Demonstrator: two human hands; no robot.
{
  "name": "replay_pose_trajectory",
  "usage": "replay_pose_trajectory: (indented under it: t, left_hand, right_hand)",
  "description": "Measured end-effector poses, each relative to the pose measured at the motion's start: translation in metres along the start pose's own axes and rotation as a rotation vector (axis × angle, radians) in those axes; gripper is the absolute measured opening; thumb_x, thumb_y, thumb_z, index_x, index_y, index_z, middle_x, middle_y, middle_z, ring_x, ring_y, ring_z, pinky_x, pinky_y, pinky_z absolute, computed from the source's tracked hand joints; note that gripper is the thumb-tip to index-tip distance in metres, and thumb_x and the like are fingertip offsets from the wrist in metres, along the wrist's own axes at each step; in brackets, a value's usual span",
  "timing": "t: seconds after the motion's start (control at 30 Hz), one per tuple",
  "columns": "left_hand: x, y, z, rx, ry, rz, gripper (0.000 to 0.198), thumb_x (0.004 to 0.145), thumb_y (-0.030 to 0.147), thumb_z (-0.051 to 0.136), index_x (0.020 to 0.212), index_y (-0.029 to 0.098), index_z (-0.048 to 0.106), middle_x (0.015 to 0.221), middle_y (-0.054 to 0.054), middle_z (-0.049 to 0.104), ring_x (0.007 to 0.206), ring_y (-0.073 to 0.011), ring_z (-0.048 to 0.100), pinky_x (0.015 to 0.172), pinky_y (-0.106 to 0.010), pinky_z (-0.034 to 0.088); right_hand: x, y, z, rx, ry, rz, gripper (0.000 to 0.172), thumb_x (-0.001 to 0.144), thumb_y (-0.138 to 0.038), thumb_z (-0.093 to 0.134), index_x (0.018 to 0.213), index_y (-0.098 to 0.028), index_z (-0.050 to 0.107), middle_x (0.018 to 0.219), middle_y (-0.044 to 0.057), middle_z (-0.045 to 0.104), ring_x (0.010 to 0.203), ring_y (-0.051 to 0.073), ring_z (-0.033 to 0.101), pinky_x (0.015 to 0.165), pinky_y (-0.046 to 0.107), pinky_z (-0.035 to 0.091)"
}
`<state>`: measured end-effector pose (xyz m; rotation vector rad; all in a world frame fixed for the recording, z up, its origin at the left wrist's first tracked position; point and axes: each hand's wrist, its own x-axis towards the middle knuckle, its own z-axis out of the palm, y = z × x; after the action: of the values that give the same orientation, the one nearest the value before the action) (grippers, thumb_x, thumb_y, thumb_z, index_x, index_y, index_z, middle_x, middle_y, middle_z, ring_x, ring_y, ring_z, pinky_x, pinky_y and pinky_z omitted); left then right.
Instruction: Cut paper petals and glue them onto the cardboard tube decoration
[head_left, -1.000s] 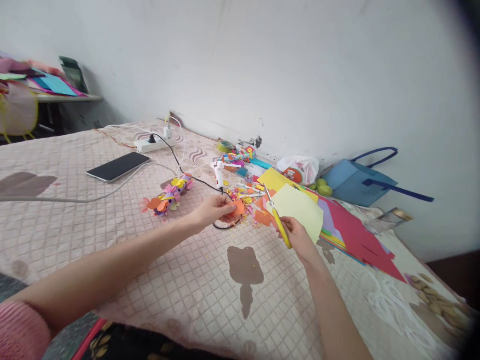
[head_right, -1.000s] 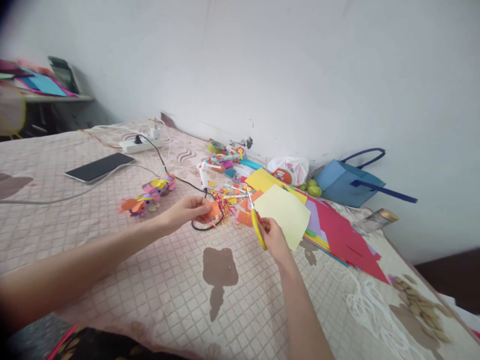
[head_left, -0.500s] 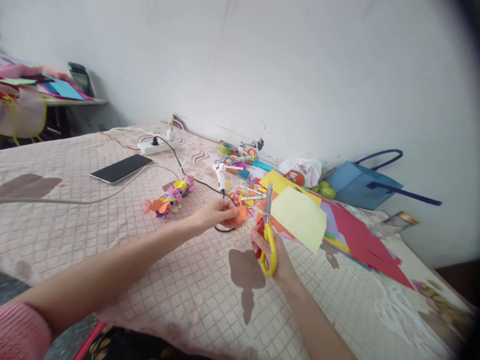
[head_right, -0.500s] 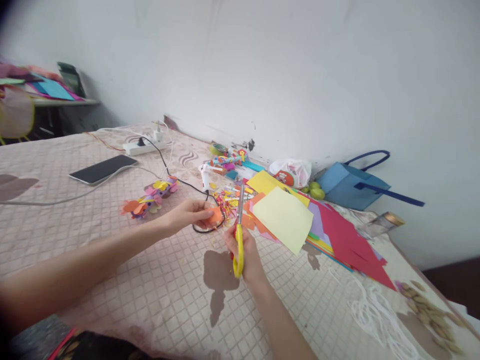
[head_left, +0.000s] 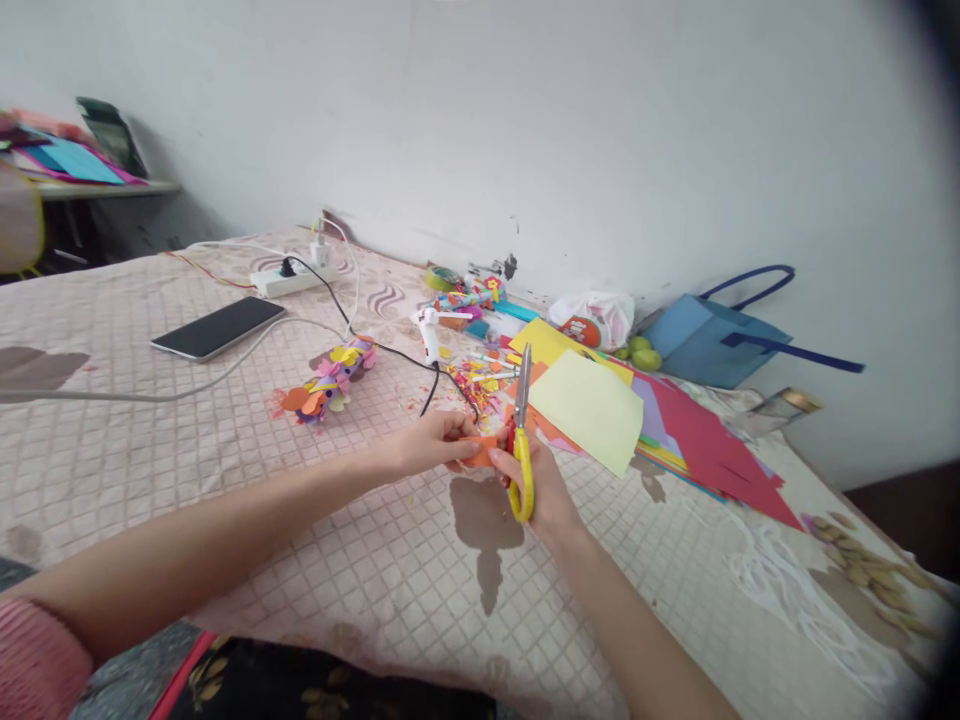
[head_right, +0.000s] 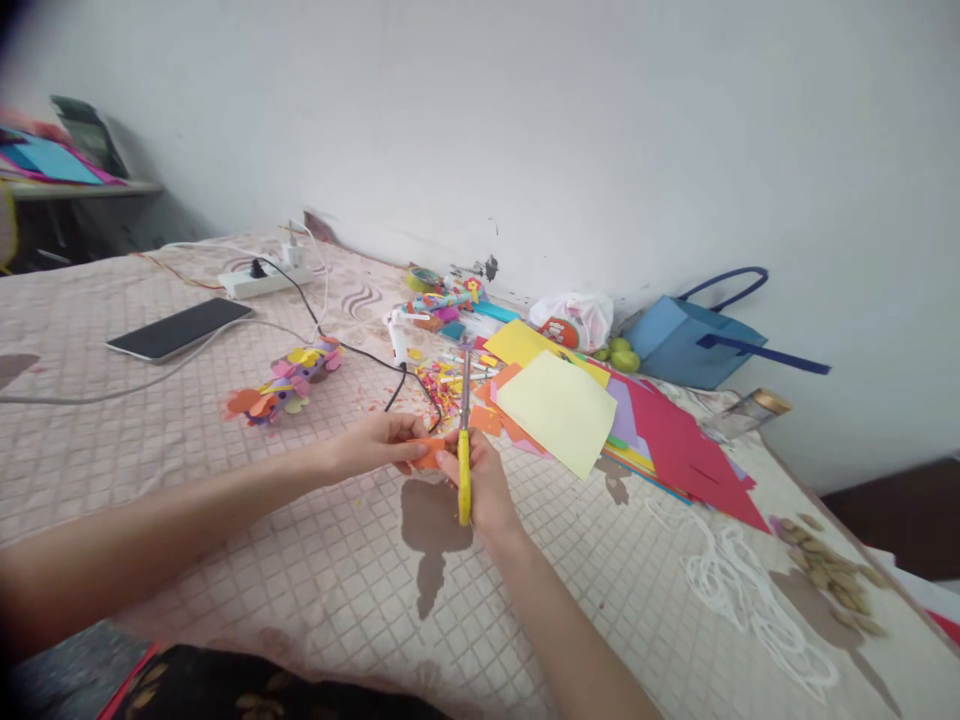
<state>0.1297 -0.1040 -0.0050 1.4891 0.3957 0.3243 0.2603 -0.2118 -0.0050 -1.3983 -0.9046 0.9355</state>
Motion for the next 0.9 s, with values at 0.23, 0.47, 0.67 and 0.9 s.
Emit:
replay_pose_trajectory:
  t: [0.23,0.47,0.67,0.9]
  left_hand:
    - [0.0,0.001,-0.001,0.014,0.021,-0.03,0.028,0.071,0.038,0.064,0.071,0.012,0.051,0.066,-0.001,0.059,0.06,-0.0093,0.056,0.056,-0.022,0.046]
    - [-0.003,0.009,0.002,-0.023,0.045,-0.048,0.036,0.079,0.047,0.049,0.078,0.012,0.053,0.076,-0.004,0.06,0.071,-0.0129,0.057,0.06,-0.025,0.047]
    - [0.0,0.004,0.001,0.005,0.033,-0.034,0.031,0.071,0.041,0.062,0.071,0.012,0.052,0.067,-0.001,0.059,0.061,-0.01,0.056,0.057,-0.023,0.046]
    - [0.001,-0.004,0.0,-0.004,0.006,-0.031,0.029,0.067,0.036,0.067,0.075,0.012,0.053,0.068,-0.001,0.061,0.062,-0.0097,0.058,0.058,-0.022,0.047]
  right_hand:
    - [0.003,0.005,-0.002,0.014,0.022,0.027,0.023,0.064,-0.029,0.066,0.077,-0.019,0.049,0.057,-0.006,0.047,0.046,0.007,0.042,0.043,0.019,0.032]
    - [0.003,0.004,-0.002,0.059,-0.011,0.029,0.021,0.065,-0.027,0.064,0.077,-0.019,0.048,0.055,-0.008,0.045,0.044,0.006,0.04,0.043,0.019,0.031]
    - [0.003,0.004,-0.001,0.044,-0.032,0.036,0.023,0.064,-0.029,0.066,0.077,-0.019,0.049,0.052,-0.007,0.046,0.043,0.007,0.04,0.043,0.02,0.032]
    - [0.002,0.002,-0.001,0.034,-0.017,0.037,0.025,0.063,-0.032,0.067,0.077,-0.019,0.049,0.052,-0.007,0.047,0.042,0.007,0.04,0.041,0.02,0.031]
